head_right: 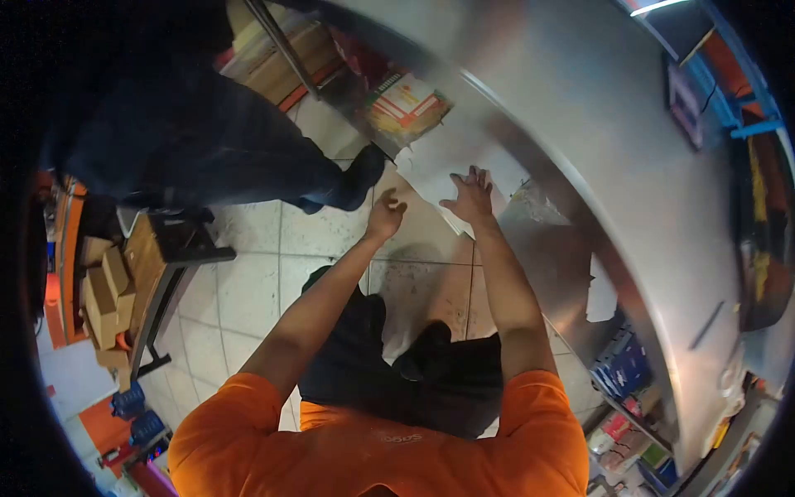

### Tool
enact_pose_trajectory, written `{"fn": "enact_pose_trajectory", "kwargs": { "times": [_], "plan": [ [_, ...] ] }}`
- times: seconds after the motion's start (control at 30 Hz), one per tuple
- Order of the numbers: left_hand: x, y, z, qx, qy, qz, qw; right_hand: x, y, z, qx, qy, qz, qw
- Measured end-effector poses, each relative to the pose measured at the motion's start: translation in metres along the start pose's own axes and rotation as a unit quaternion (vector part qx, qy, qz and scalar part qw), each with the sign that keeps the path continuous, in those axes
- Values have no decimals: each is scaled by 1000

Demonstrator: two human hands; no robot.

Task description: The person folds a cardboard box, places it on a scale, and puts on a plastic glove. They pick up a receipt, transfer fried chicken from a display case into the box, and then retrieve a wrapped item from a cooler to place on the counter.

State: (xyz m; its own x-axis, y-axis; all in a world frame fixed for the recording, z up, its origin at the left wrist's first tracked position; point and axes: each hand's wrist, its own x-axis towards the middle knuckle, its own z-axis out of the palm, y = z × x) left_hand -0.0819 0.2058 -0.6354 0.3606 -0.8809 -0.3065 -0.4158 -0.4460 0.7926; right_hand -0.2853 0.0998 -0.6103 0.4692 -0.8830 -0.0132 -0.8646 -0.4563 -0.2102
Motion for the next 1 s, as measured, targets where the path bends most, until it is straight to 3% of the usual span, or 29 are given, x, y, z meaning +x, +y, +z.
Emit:
{"fn": "enact_pose_trajectory", "kwargs": {
  "times": [0.07,0.13,0.2,0.27,0.33,0.4,0.47,0.57,0.63,0.67,0.73,0.77,0.8,0.87,0.9,0.97,1.0],
  "plan": [
    [29,8,7,-26,61,143,988,10,-1,-5,-1,-82,3,997],
    [58,6,26,-63,103,164,979,16,4,4,-16,-80,8,997],
    [82,7,39,-98,146,181,968,20,11,12,28,-98,-29,994],
    [105,11,43,-112,208,126,963,16,5,11,10,-116,-32,993],
    [122,-4,48,-75,196,115,971,-4,-6,11,-85,-77,-57,992],
    [130,-13,52,9,210,107,972,-9,-2,13,-94,-79,-68,990],
    [131,-1,41,33,196,105,974,-9,1,13,-11,-114,-74,991],
    [132,15,28,-3,141,103,985,-12,0,14,0,-68,-60,996],
    [124,39,31,-98,-22,183,978,-16,-15,7,-11,-28,-14,999],
    [117,50,36,-96,-22,181,978,-17,-20,15,-9,-29,-14,999],
    [106,71,41,-306,-116,195,924,-15,-28,30,-15,22,50,998],
    [127,62,47,-288,-49,220,931,-15,-33,32,-18,11,59,998],
    [153,54,49,-288,-48,224,930,-14,-37,36,-20,15,58,998],
    [177,48,38,-159,122,229,953,-17,-43,48,-53,50,78,994],
    [177,45,33,-161,119,231,952,-19,-46,53,-76,34,88,993],
    [142,58,10,154,121,153,969,-27,-43,70,-98,57,83,990],
    [142,52,13,155,118,153,969,-31,-43,76,-119,80,73,987]
  ]
}}
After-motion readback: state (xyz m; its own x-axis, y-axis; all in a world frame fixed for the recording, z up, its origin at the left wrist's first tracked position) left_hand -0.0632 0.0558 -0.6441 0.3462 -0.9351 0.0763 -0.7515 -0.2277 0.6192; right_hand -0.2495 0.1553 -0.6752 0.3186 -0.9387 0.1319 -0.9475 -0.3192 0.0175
